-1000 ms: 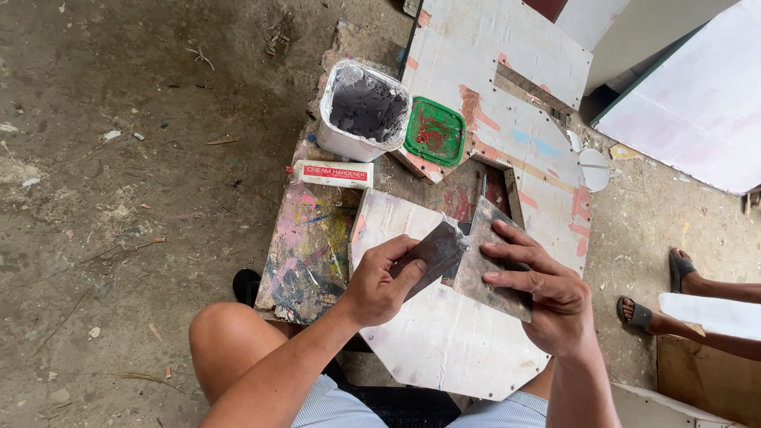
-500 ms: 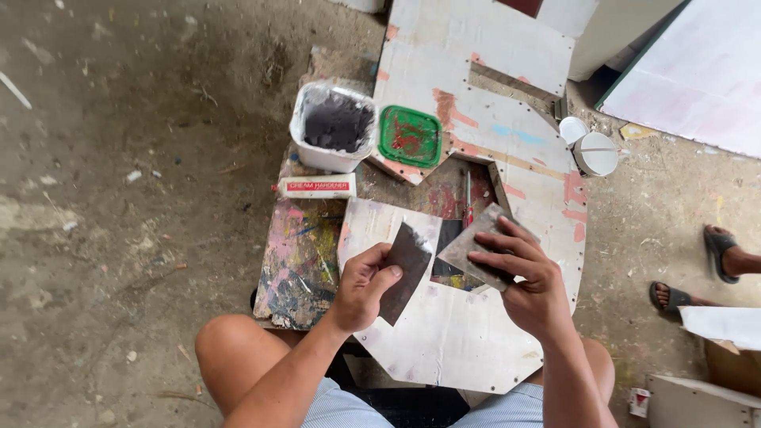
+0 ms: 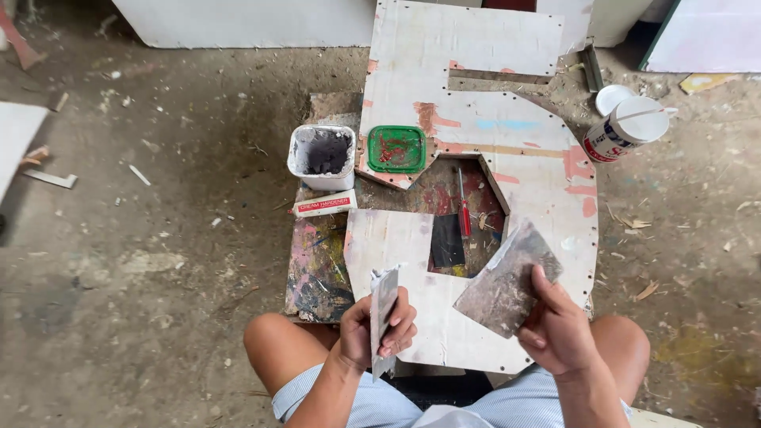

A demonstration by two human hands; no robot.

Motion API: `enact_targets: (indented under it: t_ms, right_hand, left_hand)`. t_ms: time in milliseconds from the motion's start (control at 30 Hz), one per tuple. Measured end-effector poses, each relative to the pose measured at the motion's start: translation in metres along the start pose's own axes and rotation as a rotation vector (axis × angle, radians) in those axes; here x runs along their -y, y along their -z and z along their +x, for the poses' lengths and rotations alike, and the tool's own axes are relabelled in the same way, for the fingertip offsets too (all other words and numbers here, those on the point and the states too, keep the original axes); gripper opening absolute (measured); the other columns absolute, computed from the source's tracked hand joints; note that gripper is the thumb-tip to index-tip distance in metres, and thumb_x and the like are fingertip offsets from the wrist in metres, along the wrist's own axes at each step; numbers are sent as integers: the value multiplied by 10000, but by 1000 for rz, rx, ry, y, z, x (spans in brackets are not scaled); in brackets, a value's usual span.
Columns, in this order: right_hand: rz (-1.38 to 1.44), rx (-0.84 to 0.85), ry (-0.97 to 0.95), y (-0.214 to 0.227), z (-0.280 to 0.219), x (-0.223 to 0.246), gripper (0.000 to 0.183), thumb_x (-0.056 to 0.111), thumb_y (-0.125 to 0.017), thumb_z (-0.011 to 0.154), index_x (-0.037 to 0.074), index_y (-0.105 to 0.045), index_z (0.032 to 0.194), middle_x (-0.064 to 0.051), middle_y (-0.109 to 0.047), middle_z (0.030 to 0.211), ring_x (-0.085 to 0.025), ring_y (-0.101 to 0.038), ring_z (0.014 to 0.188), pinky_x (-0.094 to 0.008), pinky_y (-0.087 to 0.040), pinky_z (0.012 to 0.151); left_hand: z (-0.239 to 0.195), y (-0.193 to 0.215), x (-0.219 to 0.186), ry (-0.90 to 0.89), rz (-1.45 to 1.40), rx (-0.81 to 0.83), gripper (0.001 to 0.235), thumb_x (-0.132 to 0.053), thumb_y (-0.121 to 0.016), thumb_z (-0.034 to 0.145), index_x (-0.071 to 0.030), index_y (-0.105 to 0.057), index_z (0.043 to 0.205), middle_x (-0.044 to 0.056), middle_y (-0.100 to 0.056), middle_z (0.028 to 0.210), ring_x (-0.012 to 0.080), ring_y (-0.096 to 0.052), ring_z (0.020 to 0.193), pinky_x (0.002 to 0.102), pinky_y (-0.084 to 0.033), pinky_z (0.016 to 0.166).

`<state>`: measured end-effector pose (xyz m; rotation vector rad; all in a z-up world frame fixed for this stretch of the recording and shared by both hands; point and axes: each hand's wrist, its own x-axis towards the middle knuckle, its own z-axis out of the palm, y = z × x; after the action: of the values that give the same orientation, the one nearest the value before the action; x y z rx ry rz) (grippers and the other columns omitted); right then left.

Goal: Applying filler and scraping the edges of a large wooden letter to prepare it for finishing.

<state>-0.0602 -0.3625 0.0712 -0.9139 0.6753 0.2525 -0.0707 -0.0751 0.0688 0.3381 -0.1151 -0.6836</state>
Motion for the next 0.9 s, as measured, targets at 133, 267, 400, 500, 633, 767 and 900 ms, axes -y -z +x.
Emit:
enact_targets:
  t_ms: [133, 267, 400, 500, 633, 767, 900]
  right_hand:
    - [114, 132, -135, -3, -6, -4, 361, 407, -629, 969, 95, -676, 1144, -49, -720, 830, -56, -459, 288, -168, -260, 179]
    - [125, 173, -3, -18, -19, 0, 289, 287, -666, 944, 61, -623, 1119, -85, -696, 866, -252, -716, 773, -423, -615, 690]
    - [127, 161, 149, -26, -25, 7, 176, 218, -694, 950, 58, -691, 1023, -99, -745, 875, -238, -729, 807, -402, -608, 711]
    - [133, 112, 237, -31, -28, 18, 224, 183, -679, 941, 41, -685, 1114, -125, -754, 1006, -255, -723, 931, -420, -604, 799]
    - [152, 63, 299, -28, -23, 28, 361, 199, -675, 909, 41, -637, 1231, -139, -733, 1108, -290, -702, 1003, -464, -594, 855]
    - [184, 104, 325, -22, -11, 28, 361, 207, -717, 883, 35, -648, 1193, -151, -740, 1082, -310, -716, 977, -487, -613, 830]
    - [155, 144, 345, -27, -1, 27, 343, 231, -724, 887, 45, -663, 1169, -121, -741, 1063, -289, -713, 974, -462, -603, 822]
  left_hand:
    - [10, -27, 8, 53, 42, 9, 364, -386, -563, 907, -74, -473, 742, 37, -424, 517, 87, -343, 353, 179, -278, 397]
    - [25, -43, 23, 95, 85, 71, 436, -479, -555, 919, -89, -468, 744, 16, -440, 516, 64, -319, 346, 195, -257, 435]
    - [39, -37, 44, 227, 87, 74, 383, -452, -518, 891, -91, -485, 769, 29, -454, 517, 87, -310, 353, 200, -287, 479]
    - [47, -28, 58, 309, 102, 61, 431, -516, -498, 889, -102, -487, 770, 29, -446, 557, 86, -321, 399, 185, -275, 473]
    - [61, -33, 61, 338, 158, 52, 540, -642, -535, 899, -114, -472, 806, 15, -417, 591, 61, -328, 446, 133, -291, 386]
    - [71, -62, 50, 244, 276, 28, 304, -369, -458, 912, -93, -445, 784, 31, -433, 545, 78, -312, 371, 157, -281, 424]
    - [73, -73, 36, 215, 420, 42, 216, -290, -463, 855, -99, -420, 763, 46, -421, 524, 107, -303, 374, 197, -255, 385]
